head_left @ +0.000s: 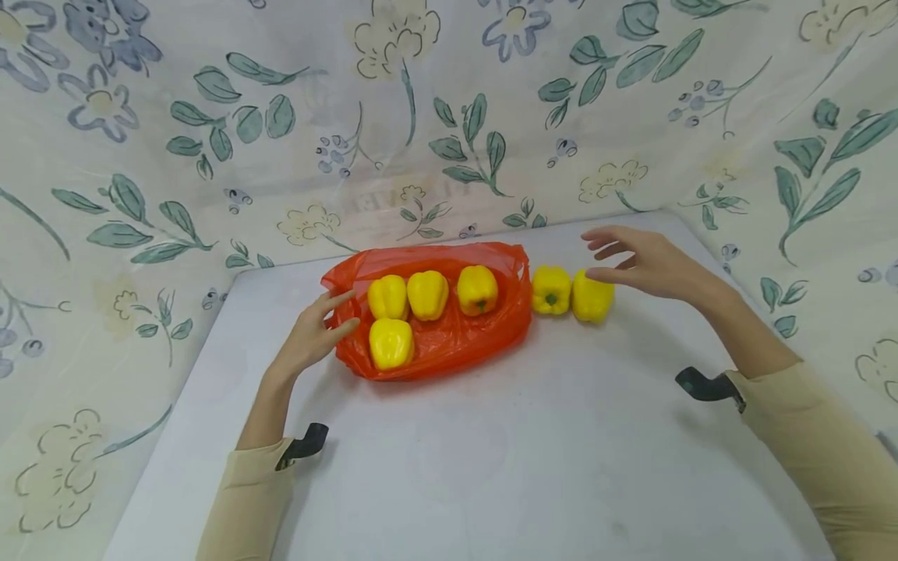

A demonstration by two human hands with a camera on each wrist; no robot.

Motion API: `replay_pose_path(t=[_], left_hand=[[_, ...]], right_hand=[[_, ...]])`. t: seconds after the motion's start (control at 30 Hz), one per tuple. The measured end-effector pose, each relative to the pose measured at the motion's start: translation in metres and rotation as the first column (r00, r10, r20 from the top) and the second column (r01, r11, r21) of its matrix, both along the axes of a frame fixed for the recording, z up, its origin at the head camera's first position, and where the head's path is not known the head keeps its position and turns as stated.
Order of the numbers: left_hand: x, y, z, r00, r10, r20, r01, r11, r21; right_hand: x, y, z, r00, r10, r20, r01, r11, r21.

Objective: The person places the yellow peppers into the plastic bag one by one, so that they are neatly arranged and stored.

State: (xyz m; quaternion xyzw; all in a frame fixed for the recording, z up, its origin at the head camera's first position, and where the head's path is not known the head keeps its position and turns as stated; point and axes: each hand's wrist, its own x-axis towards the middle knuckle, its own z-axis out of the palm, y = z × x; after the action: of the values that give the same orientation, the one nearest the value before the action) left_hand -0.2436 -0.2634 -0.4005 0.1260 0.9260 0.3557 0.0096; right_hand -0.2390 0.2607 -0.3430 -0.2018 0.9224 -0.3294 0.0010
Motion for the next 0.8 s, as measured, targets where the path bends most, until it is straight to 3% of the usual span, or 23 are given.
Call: replay_pose_path(t=[0.3,0.57,0.8], left_hand=[[0.003,-0.005,0.002,1.0,-0.015,0.021,0.015,1.0,-0.016],[0.002,-0.01,0.006,0.999,-0.045,0.025,0.045,0.999,0.008],[0.004,-0.014,0.013,0.996,-0.087,0.026,0.085,0.994,0.07]], right_hand=[[0.001,0.02,-0.006,0.999,-0.05,0.009,0.05,0.999,-0.012],[-0.009,0.03,-0.02,0.998,-0.068,0.003,0.068,0.997,0.034],[-0.02,0.038,-0.043,0.992,-0.042,0.123,0.032,0.996,0.083]])
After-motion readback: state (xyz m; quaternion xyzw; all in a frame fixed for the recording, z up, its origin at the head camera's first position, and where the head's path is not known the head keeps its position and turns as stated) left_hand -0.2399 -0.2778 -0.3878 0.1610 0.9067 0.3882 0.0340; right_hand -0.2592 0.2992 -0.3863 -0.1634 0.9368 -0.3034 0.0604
